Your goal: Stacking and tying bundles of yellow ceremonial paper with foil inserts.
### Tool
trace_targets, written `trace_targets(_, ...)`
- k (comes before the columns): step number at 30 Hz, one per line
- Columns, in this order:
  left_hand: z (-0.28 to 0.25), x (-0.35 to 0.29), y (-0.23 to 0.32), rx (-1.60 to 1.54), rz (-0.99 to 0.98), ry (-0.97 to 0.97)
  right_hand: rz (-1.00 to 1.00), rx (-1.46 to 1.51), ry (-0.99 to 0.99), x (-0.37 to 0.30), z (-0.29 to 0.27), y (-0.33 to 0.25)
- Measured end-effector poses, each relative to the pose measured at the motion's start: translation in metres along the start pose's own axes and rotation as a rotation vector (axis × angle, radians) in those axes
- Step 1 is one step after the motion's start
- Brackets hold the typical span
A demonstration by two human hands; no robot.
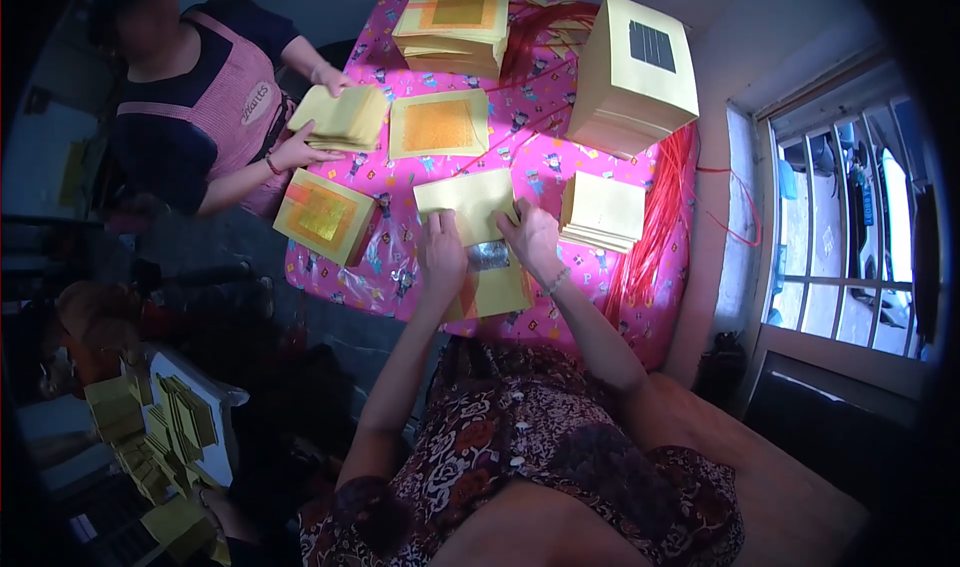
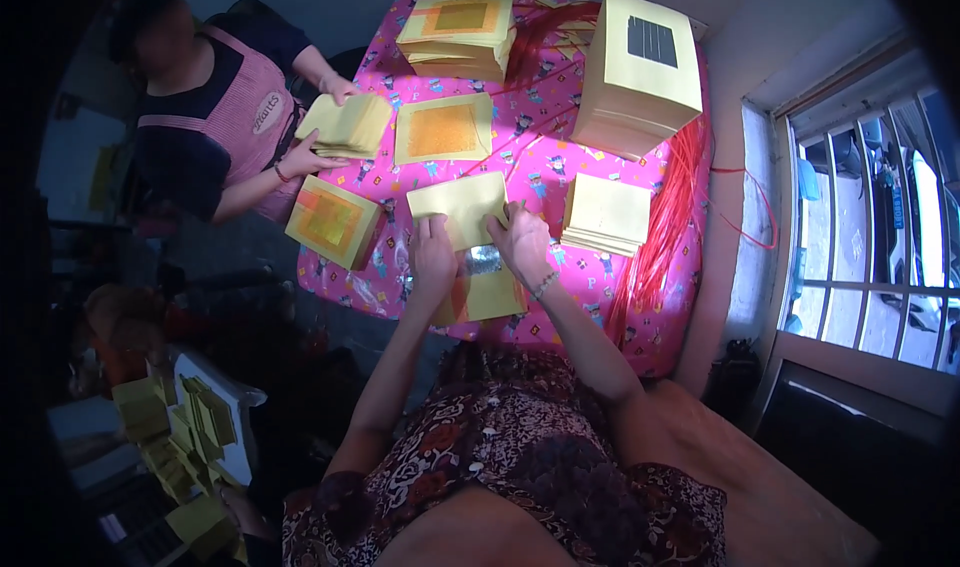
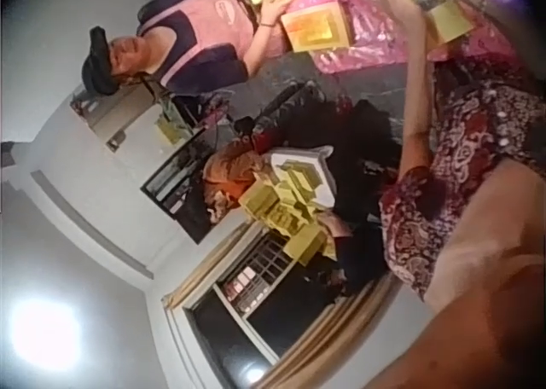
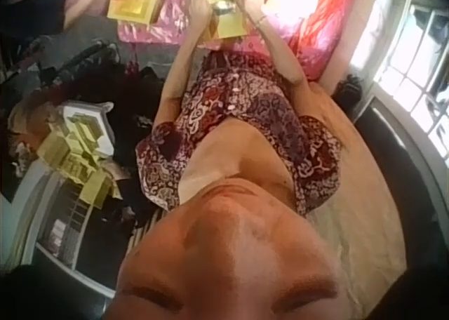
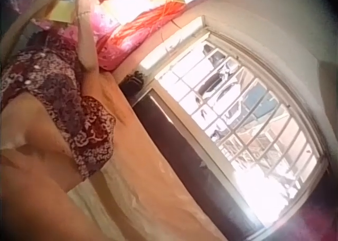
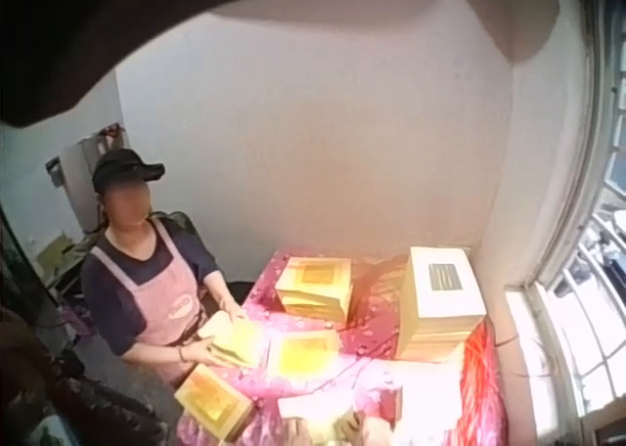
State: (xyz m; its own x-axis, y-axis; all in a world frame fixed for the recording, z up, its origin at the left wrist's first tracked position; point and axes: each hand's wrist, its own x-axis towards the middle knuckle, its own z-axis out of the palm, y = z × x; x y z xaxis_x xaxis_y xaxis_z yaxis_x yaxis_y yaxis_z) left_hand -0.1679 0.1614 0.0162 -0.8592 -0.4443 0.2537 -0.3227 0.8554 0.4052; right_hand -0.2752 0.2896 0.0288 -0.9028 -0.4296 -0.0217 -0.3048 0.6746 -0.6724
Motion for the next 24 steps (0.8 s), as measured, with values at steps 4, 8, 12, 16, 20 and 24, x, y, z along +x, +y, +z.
trace_targets(4,0.001,0.006,0.01,0.021,0.008,-0.004,0.011,-0.035,0.025,0.003,0.001,-0.001)
trace_targets(8,0.007,0.006,0.01,0.1,-0.008,0.044,-0.03,0.028,0.105,0.004,0.009,0.008)
trace_targets(12,0.015,0.005,0.007,0.146,-0.017,0.035,-0.06,0.093,0.113,0.0,0.006,0.01)
trace_targets(16,0.017,0.005,0.007,0.19,-0.023,0.039,-0.234,0.077,0.216,-0.009,0.01,0.016)
trace_targets(20,0.015,0.006,0.013,0.181,-0.022,0.034,-0.077,0.187,0.106,-0.013,0.029,0.037)
trace_targets(24,0.016,0.002,0.012,0.201,-0.03,0.049,0.027,0.374,0.006,-0.016,0.032,0.039)
